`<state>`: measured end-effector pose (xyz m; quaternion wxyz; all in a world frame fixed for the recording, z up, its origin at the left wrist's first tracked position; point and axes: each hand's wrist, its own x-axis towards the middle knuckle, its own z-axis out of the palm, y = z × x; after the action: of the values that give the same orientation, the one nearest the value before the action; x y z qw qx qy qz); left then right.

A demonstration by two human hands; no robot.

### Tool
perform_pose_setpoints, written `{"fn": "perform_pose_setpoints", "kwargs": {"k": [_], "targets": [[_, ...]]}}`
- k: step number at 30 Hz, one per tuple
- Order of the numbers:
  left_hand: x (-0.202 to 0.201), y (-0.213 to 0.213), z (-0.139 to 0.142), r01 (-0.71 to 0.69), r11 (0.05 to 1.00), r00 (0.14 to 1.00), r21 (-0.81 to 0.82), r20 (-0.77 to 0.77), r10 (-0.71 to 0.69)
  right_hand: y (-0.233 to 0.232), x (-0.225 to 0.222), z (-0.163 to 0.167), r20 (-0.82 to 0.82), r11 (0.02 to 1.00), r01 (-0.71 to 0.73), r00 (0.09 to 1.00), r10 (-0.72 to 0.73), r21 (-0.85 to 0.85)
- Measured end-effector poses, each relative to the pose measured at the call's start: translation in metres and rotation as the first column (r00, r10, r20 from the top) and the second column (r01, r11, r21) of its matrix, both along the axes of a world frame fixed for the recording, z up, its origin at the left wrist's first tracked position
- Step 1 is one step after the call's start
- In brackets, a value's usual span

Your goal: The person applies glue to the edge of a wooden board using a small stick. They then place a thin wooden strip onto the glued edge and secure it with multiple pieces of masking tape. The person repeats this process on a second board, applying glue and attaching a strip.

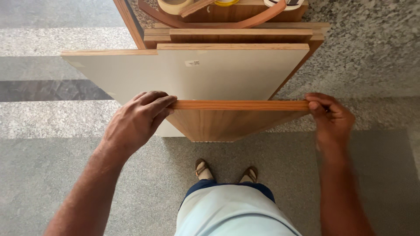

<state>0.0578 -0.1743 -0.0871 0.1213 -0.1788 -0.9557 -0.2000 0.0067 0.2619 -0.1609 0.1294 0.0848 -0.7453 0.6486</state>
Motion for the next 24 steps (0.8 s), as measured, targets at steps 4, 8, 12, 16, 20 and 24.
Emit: {"fn": "perform_pose_setpoints", "kwargs": {"k": [4, 8, 12, 16, 20, 24], "targets": [[-0.003, -0.01, 0.0, 0.043, 0.999, 0.991, 0.019, 0.123, -0.045, 0.01, -0.002, 0.04, 0.154, 0.875, -0.112, 0.987, 0.043, 0.472], [-0.007, -0.017, 0.0, 0.06, 0.995, 0.99, -0.084, 0.132, -0.048, 0.015, -0.011, 0.074, 0.256, 0.49, -0.237, 0.966, 0.029, 0.839], [-0.011, -0.02, 0.006, 0.126, 0.982, 0.99, -0.142, 0.084, -0.115, 0.008, -0.016, 0.091, 0.154, 0.182, -0.193, 0.966, 0.21, 0.964], [-0.01, -0.017, 0.011, 0.097, 0.984, 0.989, -0.152, 0.126, -0.078, -0.001, -0.014, 0.094, 0.216, 0.016, -0.218, 0.974, 0.07, 0.976], [-0.009, -0.019, 0.009, 0.099, 0.98, 0.992, -0.172, 0.094, -0.084, 0.0, -0.013, 0.093, 0.204, 0.029, -0.209, 0.971, 0.123, 0.978], [-0.003, -0.011, 0.009, 0.086, 0.96, 0.995, -0.267, 0.067, -0.071, 0.005, -0.013, 0.088, 0.184, 0.05, -0.195, 0.968, 0.17, 0.98]]}}
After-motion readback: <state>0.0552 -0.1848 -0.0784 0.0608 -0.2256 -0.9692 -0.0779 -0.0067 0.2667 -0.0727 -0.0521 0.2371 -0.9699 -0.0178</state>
